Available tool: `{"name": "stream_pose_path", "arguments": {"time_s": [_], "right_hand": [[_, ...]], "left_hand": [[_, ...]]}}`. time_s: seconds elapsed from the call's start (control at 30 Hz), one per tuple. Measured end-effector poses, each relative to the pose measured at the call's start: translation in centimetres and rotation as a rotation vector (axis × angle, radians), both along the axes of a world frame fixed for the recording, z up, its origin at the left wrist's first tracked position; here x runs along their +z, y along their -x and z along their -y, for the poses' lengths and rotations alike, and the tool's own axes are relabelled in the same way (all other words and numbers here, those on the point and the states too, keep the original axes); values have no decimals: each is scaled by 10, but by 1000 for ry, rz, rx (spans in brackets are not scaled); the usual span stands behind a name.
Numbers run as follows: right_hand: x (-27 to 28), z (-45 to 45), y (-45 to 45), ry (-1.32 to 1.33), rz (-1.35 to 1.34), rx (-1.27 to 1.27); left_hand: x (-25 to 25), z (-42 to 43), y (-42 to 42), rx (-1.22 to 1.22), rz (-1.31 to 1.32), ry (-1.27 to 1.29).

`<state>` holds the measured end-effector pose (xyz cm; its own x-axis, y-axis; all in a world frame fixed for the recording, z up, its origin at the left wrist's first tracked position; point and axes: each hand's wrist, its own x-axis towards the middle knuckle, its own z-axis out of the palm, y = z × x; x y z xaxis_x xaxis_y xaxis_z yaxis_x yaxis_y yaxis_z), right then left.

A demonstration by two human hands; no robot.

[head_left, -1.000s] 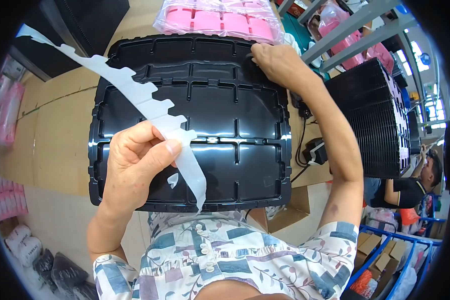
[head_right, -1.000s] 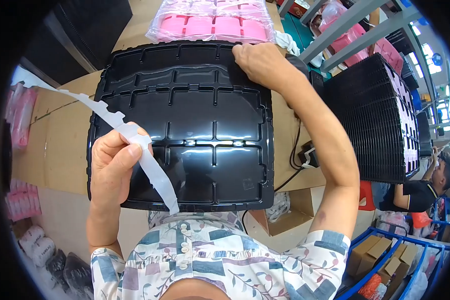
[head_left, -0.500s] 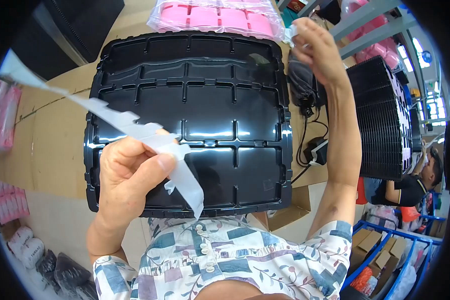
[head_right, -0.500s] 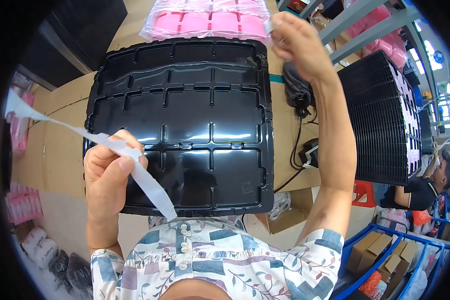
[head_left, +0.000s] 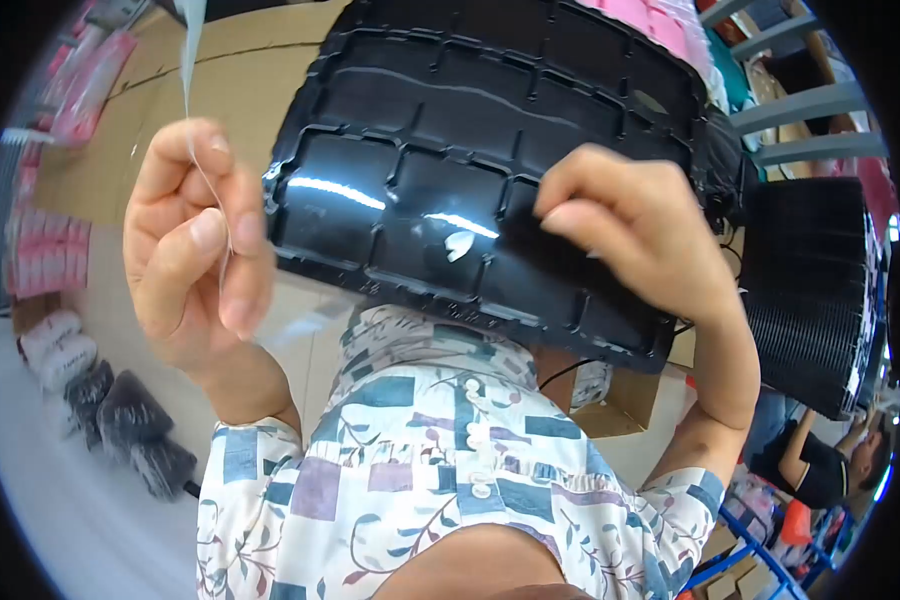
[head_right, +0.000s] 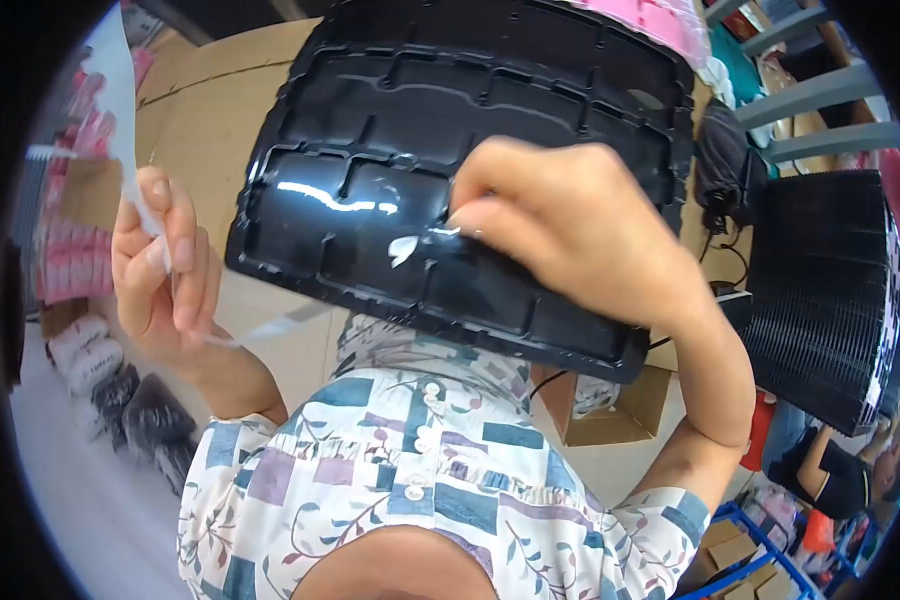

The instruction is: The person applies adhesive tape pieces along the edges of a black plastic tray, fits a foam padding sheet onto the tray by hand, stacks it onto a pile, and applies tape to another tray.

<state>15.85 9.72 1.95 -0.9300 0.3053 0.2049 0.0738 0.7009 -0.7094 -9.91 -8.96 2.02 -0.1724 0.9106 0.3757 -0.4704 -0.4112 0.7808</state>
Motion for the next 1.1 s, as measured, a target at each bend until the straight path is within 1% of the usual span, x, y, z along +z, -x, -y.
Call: {"name": "stream_pose_path", "arguments": {"time_s": [0.03,0.07,0.1,0.13,0.17,0.2,0.23,0.27,0.33,0.4,0.43,0.47,0.5,0.53,0.57,0.63,0.67,0.7,0.73,0.8,0.87,0.9,0.93,0.97,1.0,1.07,1.1], "right_hand": [[-3,13,10,-115,-29,88],[-7,26,18,-163,-40,105],[-9,33,24,-219,35,113],[-10,38,28,-281,111,115],[-14,40,33,-296,111,112],[-19,40,38,-379,180,122],[-21,42,41,-460,249,129],[-21,43,41,-468,251,124],[-16,42,36,-431,162,129],[8,48,7,-228,114,24],[23,56,-15,-155,90,-39],[30,65,-42,-151,31,-146],[28,76,-72,-103,-4,-317],[14,86,-107,-49,-65,-479],[-5,97,-143,-28,-86,-674],[-32,123,-192,-83,70,-968],[-49,134,-212,-121,157,-1091],[-74,145,-236,-60,226,-1183],[-108,156,-263,12,293,-1279],[-200,175,-331,224,462,-1377],[-301,205,-403,-465,644,-1122],[-310,211,-408,-469,640,-1134],[-317,211,-410,-270,786,-1392],[-323,210,-413,-47,925,-1635],[-327,209,-416,-46,920,-1638],[-333,207,-425,161,955,-1889],[-334,210,-438,160,957,-1888]], "left_hand": [[-3,17,10,13,-9,4],[-6,33,18,243,-142,147],[-9,49,26,471,-269,288],[-14,63,35,474,-271,276],[-21,75,45,673,-407,345],[-20,78,45,873,-542,419],[-24,76,41,1228,-656,359],[-22,76,36,1225,-652,351],[-10,77,19,1965,-1284,119],[-3,63,-12,1671,-1020,-263],[8,61,-29,1326,-1191,-239],[19,55,-45,973,-1337,-214],[19,27,-59,822,-1313,-281],[28,2,-59,669,-1411,-293],[33,-22,-57,580,-1472,-277],[33,-83,-39,530,-1644,-221],[37,-118,-30,509,-1736,-138],[37,-159,-16,520,-1797,-122],[36,-198,-5,530,-1813,1],[19,-270,14,563,-1829,-39],[-21,-339,31,416,-1790,-87],[-35,-356,32,373,-1828,-70],[-35,-362,28,333,-1866,-50],[-32,-371,23,212,-1886,158],[-34,-375,22,214,-1889,154],[-46,-388,25,131,-2056,43],[-45,-394,22,58,-2111,105]]}}
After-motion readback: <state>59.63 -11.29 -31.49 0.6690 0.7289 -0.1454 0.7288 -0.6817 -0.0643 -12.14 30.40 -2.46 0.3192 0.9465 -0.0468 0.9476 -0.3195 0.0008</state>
